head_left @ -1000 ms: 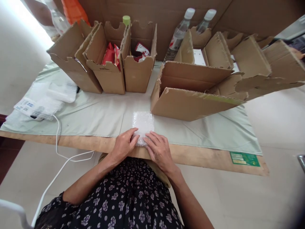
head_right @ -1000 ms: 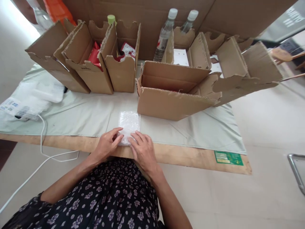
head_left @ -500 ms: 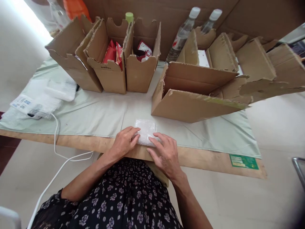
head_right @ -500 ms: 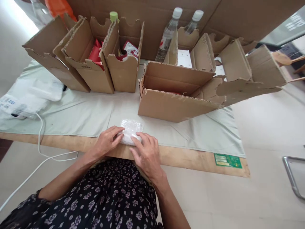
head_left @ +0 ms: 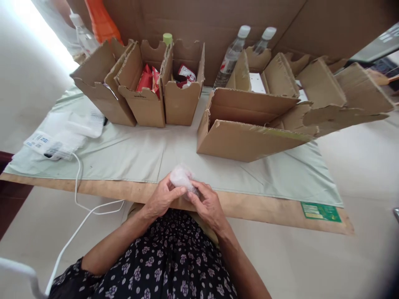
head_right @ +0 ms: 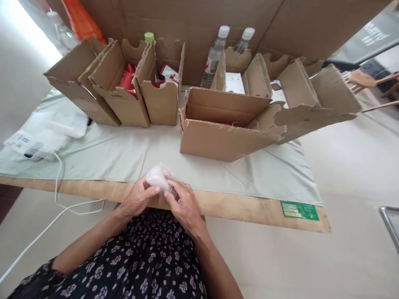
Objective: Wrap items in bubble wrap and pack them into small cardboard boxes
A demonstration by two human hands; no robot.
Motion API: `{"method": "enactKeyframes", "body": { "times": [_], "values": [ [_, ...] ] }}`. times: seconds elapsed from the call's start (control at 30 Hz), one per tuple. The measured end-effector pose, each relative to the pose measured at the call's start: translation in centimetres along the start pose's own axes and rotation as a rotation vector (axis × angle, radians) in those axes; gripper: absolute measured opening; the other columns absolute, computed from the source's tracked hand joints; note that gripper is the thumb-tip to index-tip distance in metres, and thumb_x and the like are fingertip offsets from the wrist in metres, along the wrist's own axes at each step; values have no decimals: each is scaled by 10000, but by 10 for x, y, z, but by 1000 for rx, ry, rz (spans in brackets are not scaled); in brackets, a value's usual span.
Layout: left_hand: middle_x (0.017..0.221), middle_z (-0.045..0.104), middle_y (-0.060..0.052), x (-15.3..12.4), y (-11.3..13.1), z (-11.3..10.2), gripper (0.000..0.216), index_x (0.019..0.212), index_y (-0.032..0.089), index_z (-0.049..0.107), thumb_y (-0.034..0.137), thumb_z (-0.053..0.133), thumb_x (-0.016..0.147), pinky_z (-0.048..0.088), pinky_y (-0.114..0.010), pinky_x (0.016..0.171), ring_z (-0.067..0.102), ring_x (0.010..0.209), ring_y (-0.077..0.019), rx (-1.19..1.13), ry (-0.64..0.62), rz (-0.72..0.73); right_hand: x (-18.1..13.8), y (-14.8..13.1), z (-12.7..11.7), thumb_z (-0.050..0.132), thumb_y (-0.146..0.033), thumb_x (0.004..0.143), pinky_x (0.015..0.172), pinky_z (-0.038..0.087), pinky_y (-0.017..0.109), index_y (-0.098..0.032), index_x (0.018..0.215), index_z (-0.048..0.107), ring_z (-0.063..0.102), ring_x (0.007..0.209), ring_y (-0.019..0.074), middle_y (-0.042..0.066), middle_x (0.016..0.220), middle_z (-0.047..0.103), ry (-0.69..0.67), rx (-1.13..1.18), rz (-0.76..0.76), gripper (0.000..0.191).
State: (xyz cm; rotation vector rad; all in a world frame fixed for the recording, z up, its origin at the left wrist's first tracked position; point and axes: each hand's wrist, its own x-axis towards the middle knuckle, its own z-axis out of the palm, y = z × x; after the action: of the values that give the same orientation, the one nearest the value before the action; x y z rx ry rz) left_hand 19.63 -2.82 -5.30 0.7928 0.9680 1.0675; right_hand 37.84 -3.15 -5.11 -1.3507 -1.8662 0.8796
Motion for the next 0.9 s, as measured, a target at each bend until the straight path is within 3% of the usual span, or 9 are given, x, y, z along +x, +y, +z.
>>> {"method": "enactKeyframes", "body": {
  "times": [0.13, 0.27, 0.33, 0.47, 0.53, 0.6, 0.77, 0.83, 0.9],
  "values": [
    [1070, 787, -89, 0, 0, 7, 505, 1145, 163, 714, 425, 877, 746, 573, -337, 900, 727, 994, -239, -34, 37, -53, -11, 6, -10, 656, -471, 940, 999, 561, 449, -249, 1233, 690, 691, 1137, 278, 111, 1244, 729, 176, 37, 42, 369],
    [1044, 777, -84, -1, 4, 16, 543, 1169, 161, 713, 457, 879, 745, 566, -332, 870, 717, 949, -241, -6, -24, -43, -16, 8, -19, 711, -592, 874, 1026, 565, 418, -227, 1512, 486, 644, 1280, 292, 152, 1485, 598, 26, 328, 72, 769],
    [1099, 757, -80, 0, 8, 21, 574, 1213, 169, 705, 448, 885, 745, 557, -303, 851, 705, 943, -226, 62, -22, -15, -17, 6, -20, 713, -579, 877, 1016, 558, 387, -222, 1440, 568, 669, 1222, 277, 127, 1389, 672, 4, 396, 116, 682],
    [1305, 704, -118, 4, 14, 26, 721, 1337, 188, 653, 458, 909, 719, 558, -286, 881, 701, 1048, -245, 104, -119, -4, -16, 2, -24, 680, -450, 917, 809, 564, 290, -221, 1117, 731, 707, 878, 200, 43, 984, 767, 60, 399, 172, 308],
    [1341, 706, -124, 8, 16, 27, 733, 1378, 218, 621, 462, 898, 745, 560, -307, 945, 703, 1123, -260, 67, -166, -7, -13, 2, -30, 697, -369, 899, 810, 556, 280, -230, 1089, 738, 705, 878, 195, 34, 996, 769, 44, 378, 138, 239],
    [1280, 751, -113, 12, 15, 29, 594, 1308, 235, 655, 451, 867, 796, 571, -320, 957, 725, 1108, -250, 45, -166, -7, -10, 3, -36, 704, -302, 883, 852, 557, 286, -240, 1095, 739, 713, 937, 204, 41, 1063, 774, 26, 353, 104, 224],
    [1161, 799, -77, 23, 17, 33, 264, 1074, 249, 739, 445, 771, 900, 571, -363, 1020, 700, 1225, -275, 92, -201, 91, -3, 9, -47, 724, -251, 862, 966, 554, 323, -275, 1258, 700, 707, 1077, 224, 63, 1176, 753, 13, 367, 6, 397],
    [1240, 769, -90, 27, 23, 33, 349, 1166, 266, 733, 503, 743, 910, 556, -386, 1062, 651, 1306, -295, 236, -253, 215, 1, 14, -58, 692, -268, 898, 899, 571, 300, -282, 1248, 708, 717, 1010, 206, 59, 1125, 752, -24, 410, -46, 351],
    [1447, 649, -127, 33, 35, 34, 603, 1382, 269, 634, 638, 678, 907, 499, -446, 1148, 568, 1401, -324, 382, -243, 427, 6, 17, -81, 678, -325, 930, 817, 579, 289, -287, 1230, 726, 724, 941, 200, 62, 1076, 756, -73, 423, -88, 307]
  ]
}}
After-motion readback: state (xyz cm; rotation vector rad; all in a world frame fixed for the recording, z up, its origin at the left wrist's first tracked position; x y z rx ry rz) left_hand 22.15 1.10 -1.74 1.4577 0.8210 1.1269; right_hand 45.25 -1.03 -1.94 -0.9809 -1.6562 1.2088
